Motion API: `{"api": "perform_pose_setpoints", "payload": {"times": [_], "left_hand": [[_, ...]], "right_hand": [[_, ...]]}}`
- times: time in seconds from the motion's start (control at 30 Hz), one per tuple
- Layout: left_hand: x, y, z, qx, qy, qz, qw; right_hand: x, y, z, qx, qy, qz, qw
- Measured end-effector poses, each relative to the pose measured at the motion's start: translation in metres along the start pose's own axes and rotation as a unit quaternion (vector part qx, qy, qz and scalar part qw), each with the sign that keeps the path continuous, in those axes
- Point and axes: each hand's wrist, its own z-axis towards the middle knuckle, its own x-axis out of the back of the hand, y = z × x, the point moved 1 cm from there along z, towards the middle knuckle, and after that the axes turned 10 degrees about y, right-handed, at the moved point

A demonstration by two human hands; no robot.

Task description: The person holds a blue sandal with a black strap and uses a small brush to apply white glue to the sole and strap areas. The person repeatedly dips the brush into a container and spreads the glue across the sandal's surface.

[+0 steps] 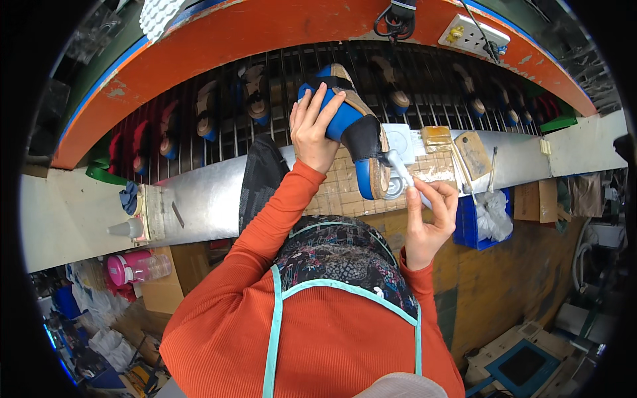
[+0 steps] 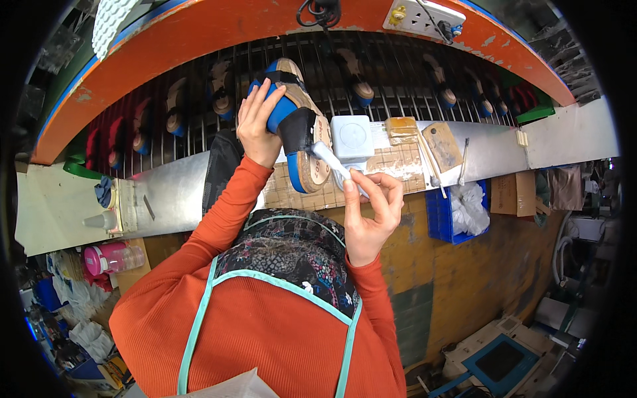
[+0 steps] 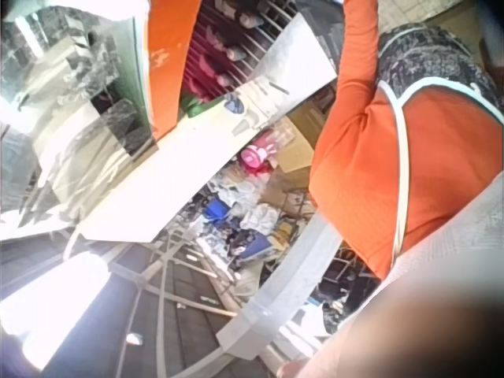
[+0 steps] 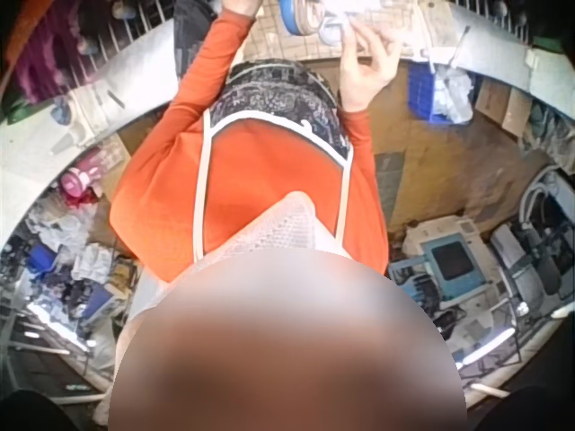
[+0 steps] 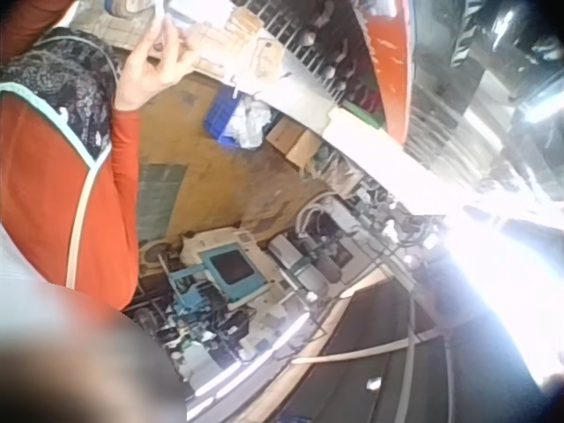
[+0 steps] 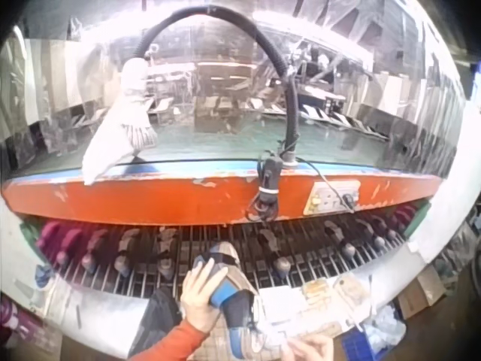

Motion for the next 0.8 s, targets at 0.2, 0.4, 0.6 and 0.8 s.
{"api": "perform_pose_setpoints", "payload": {"times": [0.2,0.4,0.6,0.8], "left_hand": [[0.000,-0.003,0.000,0.011,-0.008,0.008,1.000],[0.001,0.001,0.000,0.027,-0.028,0.023,0.999],[0.000,0.009,-0.003,0.039,-0.060,0.037,0.997],[-0.002,0.009,-0.007,0.034,-0.074,0.046,0.996]], "right_hand": [[0.007,0.002,-0.011,-0.053,-0.036,0.049,0.997],[0.016,-0.001,-0.018,-0.083,-0.052,0.042,0.994],[0.009,0.011,-0.004,-0.069,-0.046,0.065,0.994],[0.006,0.014,0.001,-0.073,-0.034,0.076,0.994]]}}
